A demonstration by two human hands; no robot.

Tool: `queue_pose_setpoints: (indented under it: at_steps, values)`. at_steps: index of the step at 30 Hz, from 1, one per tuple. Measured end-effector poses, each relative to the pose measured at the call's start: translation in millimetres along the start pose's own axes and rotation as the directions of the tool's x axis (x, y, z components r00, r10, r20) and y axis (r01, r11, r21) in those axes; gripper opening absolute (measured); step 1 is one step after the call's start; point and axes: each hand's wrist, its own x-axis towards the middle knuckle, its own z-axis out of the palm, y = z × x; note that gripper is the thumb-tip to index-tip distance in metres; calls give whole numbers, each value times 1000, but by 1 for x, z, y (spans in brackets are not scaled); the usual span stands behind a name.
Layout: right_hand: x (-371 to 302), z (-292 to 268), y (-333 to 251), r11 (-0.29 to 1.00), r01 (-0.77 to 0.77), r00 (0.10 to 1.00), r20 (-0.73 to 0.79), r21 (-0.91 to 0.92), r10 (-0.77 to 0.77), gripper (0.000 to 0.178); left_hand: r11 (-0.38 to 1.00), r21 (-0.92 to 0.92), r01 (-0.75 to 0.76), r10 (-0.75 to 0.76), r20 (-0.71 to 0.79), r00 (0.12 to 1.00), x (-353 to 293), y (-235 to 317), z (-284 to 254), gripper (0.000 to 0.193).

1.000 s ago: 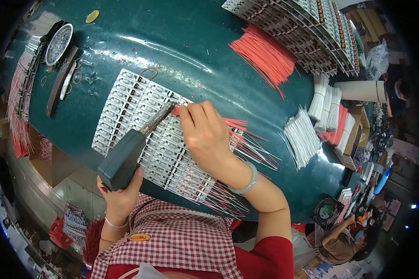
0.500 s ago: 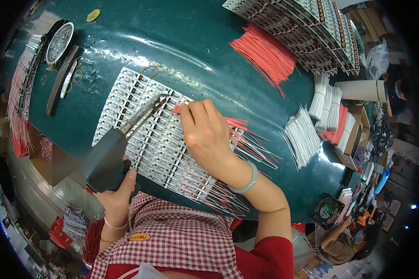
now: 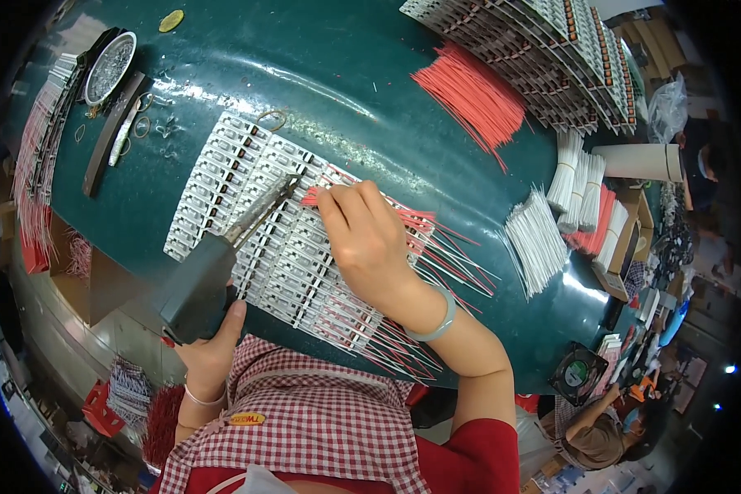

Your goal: The person solders wires onto an electronic component board using a handheld soldering tool, places the completed board onto a stack, and attaches wires to a new board.

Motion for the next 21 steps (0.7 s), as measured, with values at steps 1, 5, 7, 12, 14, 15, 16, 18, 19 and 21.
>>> queue_pose_setpoints:
  at_steps: [1, 5, 7, 12, 14, 15, 16, 18, 19, 21]
  values:
    - [0, 0, 0, 1000, 1, 1000, 10, -13, 0, 38, 1000, 24, -14, 14, -11, 1000, 1, 1, 1, 32]
    - [4, -2, -5, 998, -55, 998, 17, -17, 55, 30, 995, 66, -69, 69, 3, 998, 8, 5, 5, 27]
    - [4, -3, -5, 998, -68, 998, 11, 4, 68, 30, 993, 78, -93, 92, 15, 996, 8, 5, 4, 27]
    - [-2, 1, 2, 999, -32, 999, 18, 31, 31, 36, 983, 111, -148, 145, 36, 989, 8, 1, 3, 29]
    - [-2, 2, 2, 998, -12, 999, 37, 58, 9, 35, 992, 82, -94, 93, 12, 996, 9, 5, 4, 27]
    - [-1, 2, 2, 998, -12, 999, 38, 58, 10, 35, 992, 83, -93, 92, 12, 996, 9, 6, 4, 27]
    - [-1, 2, 2, 998, -18, 999, 30, 54, 16, 35, 991, 94, -99, 97, 32, 995, 10, 6, 3, 26]
    - [0, 2, 2, 998, -24, 999, 23, 49, 23, 35, 989, 106, -106, 100, 53, 994, 10, 5, 2, 24]
    - [0, 2, 1, 998, -23, 999, 26, 51, 21, 35, 984, 113, -140, 134, 62, 989, 10, 3, 3, 23]
    - [0, 2, 1, 998, -22, 999, 29, 52, 20, 35, 978, 118, -174, 166, 73, 983, 11, 3, 3, 22]
